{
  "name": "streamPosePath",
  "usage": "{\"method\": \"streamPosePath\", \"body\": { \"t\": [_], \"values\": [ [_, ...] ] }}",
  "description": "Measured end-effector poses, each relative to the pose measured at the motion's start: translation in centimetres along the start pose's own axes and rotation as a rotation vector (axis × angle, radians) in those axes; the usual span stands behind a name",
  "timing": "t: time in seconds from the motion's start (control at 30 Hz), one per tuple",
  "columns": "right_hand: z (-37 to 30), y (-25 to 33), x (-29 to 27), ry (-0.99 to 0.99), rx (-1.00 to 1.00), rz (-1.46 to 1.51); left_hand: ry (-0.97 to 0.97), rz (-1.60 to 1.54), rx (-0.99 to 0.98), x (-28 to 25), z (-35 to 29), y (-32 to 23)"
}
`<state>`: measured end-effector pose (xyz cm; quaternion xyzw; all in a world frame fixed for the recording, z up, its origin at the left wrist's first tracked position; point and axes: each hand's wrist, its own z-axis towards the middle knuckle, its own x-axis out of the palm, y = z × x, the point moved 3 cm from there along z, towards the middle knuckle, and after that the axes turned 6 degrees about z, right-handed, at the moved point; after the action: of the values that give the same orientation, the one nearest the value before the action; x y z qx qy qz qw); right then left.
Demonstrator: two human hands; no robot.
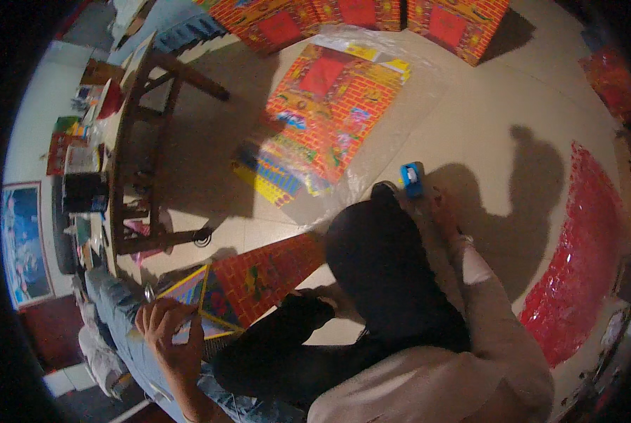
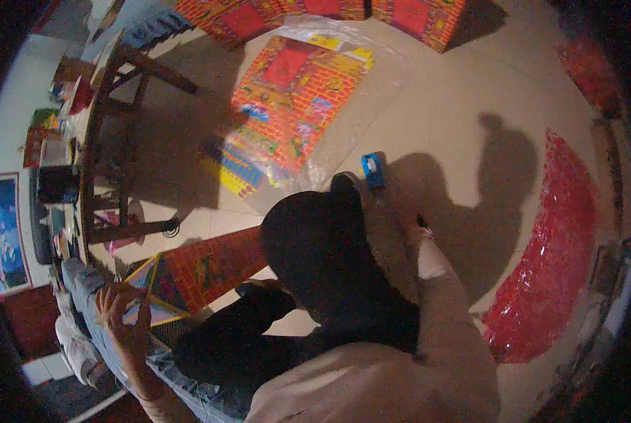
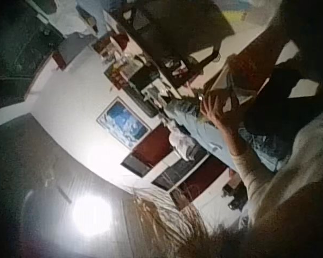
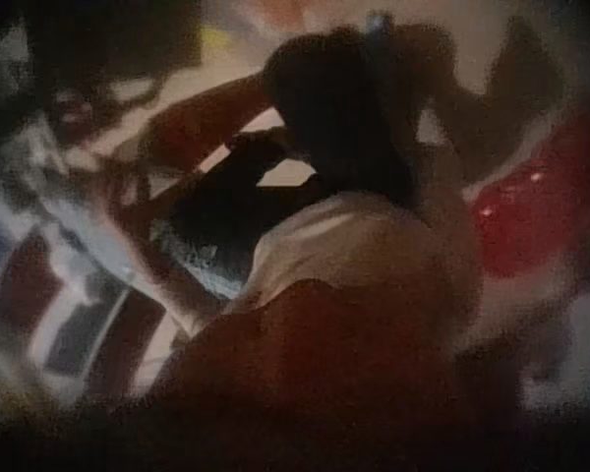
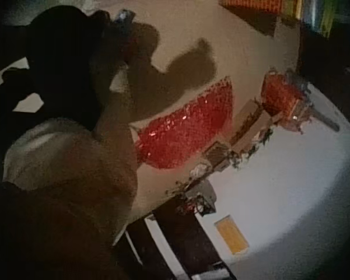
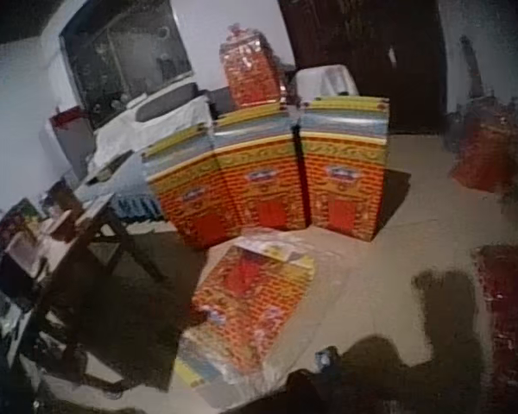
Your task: The person sits on the floor and assembles colorful printed paper boxes by folding edges and securing them with tape. They handle multiple flat sheets, fold them into box shapes, and stack the finished boxes nearby.
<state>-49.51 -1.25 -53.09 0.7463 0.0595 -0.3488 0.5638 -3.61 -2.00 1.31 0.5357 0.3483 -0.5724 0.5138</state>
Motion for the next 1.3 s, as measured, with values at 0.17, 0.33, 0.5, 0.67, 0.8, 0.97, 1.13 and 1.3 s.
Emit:
{"method": "streamPosePath", "body": {
  "t": [0.17, 0.33, 0.5, 0.67, 0.8, 0.97, 1.13, 1.3],
  "values": [
    [5.9, -2.6, 0.2, 0.045, 0.154, 0.234, -0.013, -0.04, -0.037, 0.6, 0.6, -0.7],
    [5.9, -1.4, 4.3, 0.102, 0.189, 0.218, 0.001, 0.014, -0.058, 0.5, -1.0, 0.8],
    [6.7, -3.7, 4.2, 0.155, 0.339, 0.19, 0.024, -0.001, -0.052, 0.4, -0.3, 0.1],
    [6.1, -5.7, 3.5, 0.286, 0.514, 0.597, 0.019, -0.008, -0.052, 0.8, -0.4, 0.6],
    [4.7, -0.8, 3.0, 0.4, 0.619, 0.792, 0.023, 0.006, -0.065, 0.5, -0.9, 0.5],
    [4.8, -1.0, 2.8, 0.438, 0.64, 0.744, 0.038, -0.011, -0.062, 0.5, -0.6, 0.2],
    [5.1, -4.6, 2.8, 0.515, 0.144, 0.456, 0.019, -0.019, -0.048, 0.7, -0.5, 0.4],
    [2.2, -4.7, 5.0, 0.367, 0.478, 0.815, 0.005, -0.018, -0.058, 0.6, -0.7, 0.4]
  ]
}}
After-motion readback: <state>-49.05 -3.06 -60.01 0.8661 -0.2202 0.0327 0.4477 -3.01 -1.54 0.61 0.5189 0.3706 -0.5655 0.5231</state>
